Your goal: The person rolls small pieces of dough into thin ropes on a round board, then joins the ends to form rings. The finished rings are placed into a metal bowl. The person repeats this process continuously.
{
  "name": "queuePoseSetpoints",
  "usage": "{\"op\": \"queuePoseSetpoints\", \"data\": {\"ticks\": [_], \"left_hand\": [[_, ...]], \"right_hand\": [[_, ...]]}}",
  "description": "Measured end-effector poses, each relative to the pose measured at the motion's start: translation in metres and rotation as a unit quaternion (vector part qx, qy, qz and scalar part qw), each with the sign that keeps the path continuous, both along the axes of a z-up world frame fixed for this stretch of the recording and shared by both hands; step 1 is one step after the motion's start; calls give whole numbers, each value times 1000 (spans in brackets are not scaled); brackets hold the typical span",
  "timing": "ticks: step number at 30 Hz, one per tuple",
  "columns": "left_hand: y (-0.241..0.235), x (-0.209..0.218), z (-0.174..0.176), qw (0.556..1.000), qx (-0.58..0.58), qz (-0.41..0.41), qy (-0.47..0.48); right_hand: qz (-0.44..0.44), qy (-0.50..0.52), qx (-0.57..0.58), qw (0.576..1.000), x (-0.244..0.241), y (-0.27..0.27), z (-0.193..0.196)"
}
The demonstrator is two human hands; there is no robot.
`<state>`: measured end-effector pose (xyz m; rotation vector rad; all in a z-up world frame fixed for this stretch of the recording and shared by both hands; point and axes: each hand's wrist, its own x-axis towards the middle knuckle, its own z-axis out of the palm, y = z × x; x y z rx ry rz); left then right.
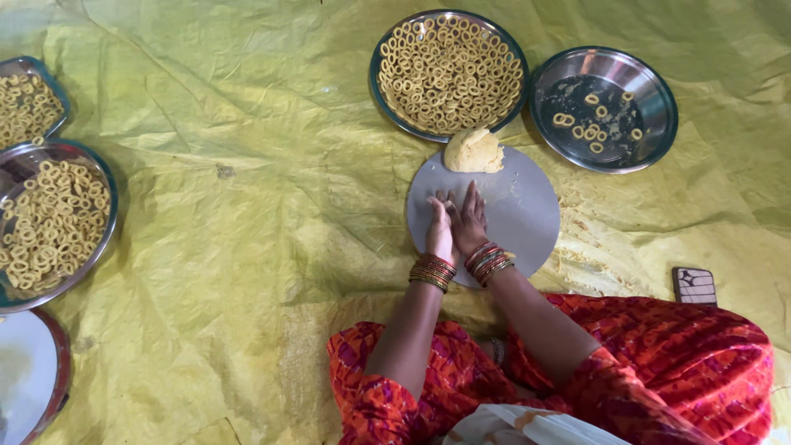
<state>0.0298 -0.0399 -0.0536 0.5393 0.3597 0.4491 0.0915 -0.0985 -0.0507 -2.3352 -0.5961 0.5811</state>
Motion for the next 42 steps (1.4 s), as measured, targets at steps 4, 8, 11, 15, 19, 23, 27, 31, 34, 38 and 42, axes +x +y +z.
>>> {"op": "queuePoseSetpoints", "data": {"ticks": [4,8,11,15,19,23,27,31,34,38,42], "left_hand": [[7,-5,-3,1000,-22,-13,3],[22,-11,-7,998,-54,-24,4],[32,-7,-15,998,-46,-38,11],[32,7,-44,999,36,-31,22],[32,7,-58,991,128,-33,-5],[13,-9,-15,997,26,-65,-18],[-11,-29,53,986,-66,-141,-50],[-7,-24,90,985,41,-166,-30],[11,-17,93,982,157,-71,74],[42,-26,78,970,76,77,218],[53,-28,63,962,59,128,233]], "right_hand": [[38,-20,30,999,-19,-11,1],[202,-109,144,963,-51,-50,-6],[214,97,241,942,-62,-76,12],[225,109,408,878,-83,-89,29],[173,113,247,947,-84,-59,11],[137,91,227,960,-43,-20,-5],[98,-82,8,992,5,-21,21],[13,-250,-38,967,46,-27,64],[3,-201,-98,975,31,-46,75],[138,-279,-263,913,-55,-85,55],[146,-302,-129,933,-108,-111,38]]}}
